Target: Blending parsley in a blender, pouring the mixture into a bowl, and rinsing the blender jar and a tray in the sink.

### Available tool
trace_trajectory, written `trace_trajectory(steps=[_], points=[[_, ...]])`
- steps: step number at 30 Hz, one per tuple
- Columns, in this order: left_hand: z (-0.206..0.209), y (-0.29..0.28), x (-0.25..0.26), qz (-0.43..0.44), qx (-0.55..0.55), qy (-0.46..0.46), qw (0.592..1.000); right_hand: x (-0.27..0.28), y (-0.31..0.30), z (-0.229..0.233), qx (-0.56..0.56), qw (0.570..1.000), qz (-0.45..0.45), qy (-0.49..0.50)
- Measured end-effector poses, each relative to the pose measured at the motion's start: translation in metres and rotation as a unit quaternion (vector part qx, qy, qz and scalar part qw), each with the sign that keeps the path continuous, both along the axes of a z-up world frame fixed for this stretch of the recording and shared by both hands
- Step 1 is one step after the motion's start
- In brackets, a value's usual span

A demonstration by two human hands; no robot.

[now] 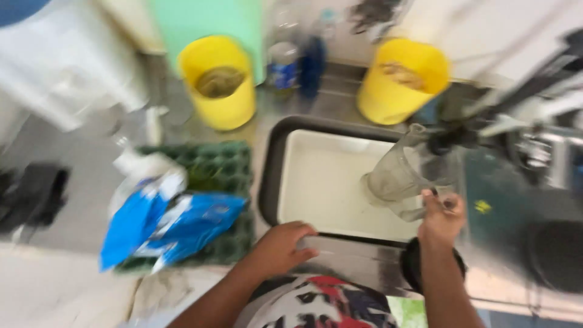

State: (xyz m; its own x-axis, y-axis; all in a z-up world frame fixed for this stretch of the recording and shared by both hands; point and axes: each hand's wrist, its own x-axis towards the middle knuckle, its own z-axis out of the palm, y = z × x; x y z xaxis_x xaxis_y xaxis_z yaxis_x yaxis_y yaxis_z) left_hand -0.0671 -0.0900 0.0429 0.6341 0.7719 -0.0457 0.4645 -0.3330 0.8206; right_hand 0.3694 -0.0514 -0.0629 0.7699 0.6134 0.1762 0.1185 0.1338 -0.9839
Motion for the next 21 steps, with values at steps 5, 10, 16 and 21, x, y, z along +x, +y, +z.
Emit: trace_trajectory(steps=[5, 10, 16, 21], points=[[-0.031, -0.002, 0.002, 0.041, 0.012, 0.001, 0.999, -0.024, 0.001, 0.019, 0.011, 0.991, -0.016, -0.133], [-0.006, -0.002, -0.003, 0.025, -0.073, 0.072, 0.994, -0.027, 0.010, 0.006, 0.062, 0.996, -0.047, 0.037], [0.021, 0.001, -0.006, -0.012, -0.033, 0.037, 0.999, -0.050, -0.010, 0.059, -0.072, 0.997, 0.022, 0.014], [0.019, 0.004, -0.002, 0.045, -0.082, 0.087, 0.992, -0.054, 0.003, 0.046, -0.022, 0.999, 0.038, 0.002]])
